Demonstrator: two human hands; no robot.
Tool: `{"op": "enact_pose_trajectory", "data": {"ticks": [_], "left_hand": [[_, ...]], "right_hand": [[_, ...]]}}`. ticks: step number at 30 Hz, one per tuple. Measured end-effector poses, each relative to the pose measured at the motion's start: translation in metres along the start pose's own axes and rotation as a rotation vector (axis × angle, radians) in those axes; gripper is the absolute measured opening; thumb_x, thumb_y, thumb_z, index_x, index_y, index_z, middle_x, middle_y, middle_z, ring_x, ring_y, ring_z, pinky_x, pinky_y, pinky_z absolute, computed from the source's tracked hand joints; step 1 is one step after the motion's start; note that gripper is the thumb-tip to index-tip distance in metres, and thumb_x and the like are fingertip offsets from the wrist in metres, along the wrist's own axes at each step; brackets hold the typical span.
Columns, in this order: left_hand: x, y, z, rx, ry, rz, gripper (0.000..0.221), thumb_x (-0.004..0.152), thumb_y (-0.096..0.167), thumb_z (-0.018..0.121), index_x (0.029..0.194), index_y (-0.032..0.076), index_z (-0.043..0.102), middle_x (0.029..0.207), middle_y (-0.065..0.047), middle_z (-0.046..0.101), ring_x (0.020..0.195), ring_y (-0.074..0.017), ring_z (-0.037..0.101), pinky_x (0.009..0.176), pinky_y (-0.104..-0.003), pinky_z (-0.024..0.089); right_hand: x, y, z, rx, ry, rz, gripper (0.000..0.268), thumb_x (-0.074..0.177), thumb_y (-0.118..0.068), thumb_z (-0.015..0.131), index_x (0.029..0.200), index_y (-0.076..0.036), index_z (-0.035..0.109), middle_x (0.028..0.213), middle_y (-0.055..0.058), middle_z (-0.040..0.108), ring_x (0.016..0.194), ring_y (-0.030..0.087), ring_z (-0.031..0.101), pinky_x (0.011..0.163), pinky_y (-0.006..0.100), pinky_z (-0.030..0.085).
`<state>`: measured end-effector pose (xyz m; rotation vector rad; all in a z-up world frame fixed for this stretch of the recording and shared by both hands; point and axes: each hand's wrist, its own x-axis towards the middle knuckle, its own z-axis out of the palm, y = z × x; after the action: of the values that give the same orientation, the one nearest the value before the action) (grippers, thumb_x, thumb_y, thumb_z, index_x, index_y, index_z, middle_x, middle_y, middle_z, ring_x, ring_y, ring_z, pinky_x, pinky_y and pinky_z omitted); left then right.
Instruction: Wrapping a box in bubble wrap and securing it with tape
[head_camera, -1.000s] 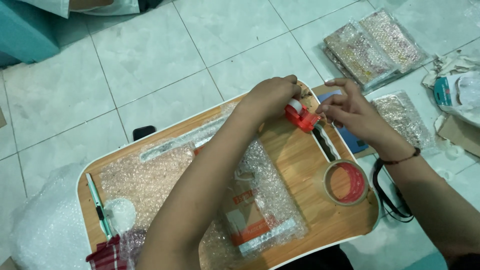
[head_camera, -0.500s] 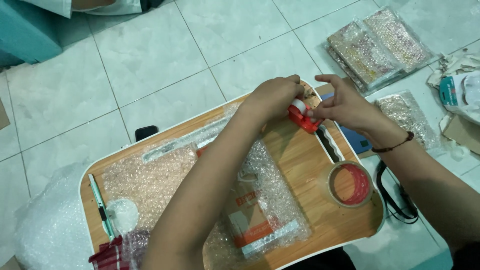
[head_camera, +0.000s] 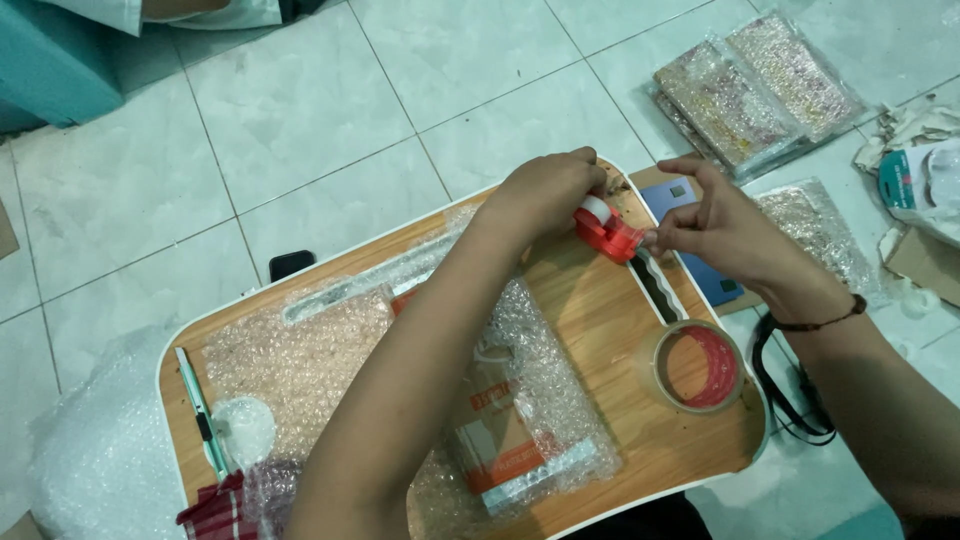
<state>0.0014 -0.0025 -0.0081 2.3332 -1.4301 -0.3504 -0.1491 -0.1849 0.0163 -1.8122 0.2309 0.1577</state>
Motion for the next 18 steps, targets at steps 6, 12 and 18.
{"op": "enact_pose_trajectory", "data": {"ticks": [6, 12, 18], "left_hand": [[-0.003, 0.003, -0.005, -0.005, -0.016, -0.013, 0.05, 0.065, -0.008, 0.086, 0.112, 0.006, 0.076, 0.107, -0.014, 0.07, 0.102, -0.036, 0.072, 0.089, -0.048, 0.059], [-0.006, 0.007, -0.01, 0.008, -0.03, -0.016, 0.05, 0.066, -0.006, 0.086, 0.114, 0.006, 0.075, 0.108, -0.013, 0.07, 0.103, -0.0352, 0.072, 0.09, -0.048, 0.059], [-0.006, 0.008, -0.009, 0.024, -0.029, -0.006, 0.051, 0.066, -0.007, 0.086, 0.114, 0.006, 0.076, 0.107, -0.013, 0.07, 0.102, -0.0345, 0.072, 0.088, -0.048, 0.059]], "right_hand": [[0.007, 0.025, -0.003, 0.039, -0.034, -0.041, 0.083, 0.084, 0.016, 0.063, 0.158, -0.007, 0.031, 0.068, 0.012, 0.063, 0.073, 0.024, 0.067, 0.079, 0.032, 0.05], [0.01, 0.036, -0.006, 0.095, -0.078, -0.067, 0.083, 0.084, 0.014, 0.066, 0.157, -0.009, 0.033, 0.069, 0.009, 0.063, 0.074, 0.021, 0.068, 0.078, 0.031, 0.051], [0.008, 0.035, -0.006, 0.131, -0.107, -0.088, 0.083, 0.083, 0.014, 0.065, 0.155, -0.011, 0.034, 0.07, 0.007, 0.062, 0.072, 0.018, 0.067, 0.077, 0.029, 0.05]]}}
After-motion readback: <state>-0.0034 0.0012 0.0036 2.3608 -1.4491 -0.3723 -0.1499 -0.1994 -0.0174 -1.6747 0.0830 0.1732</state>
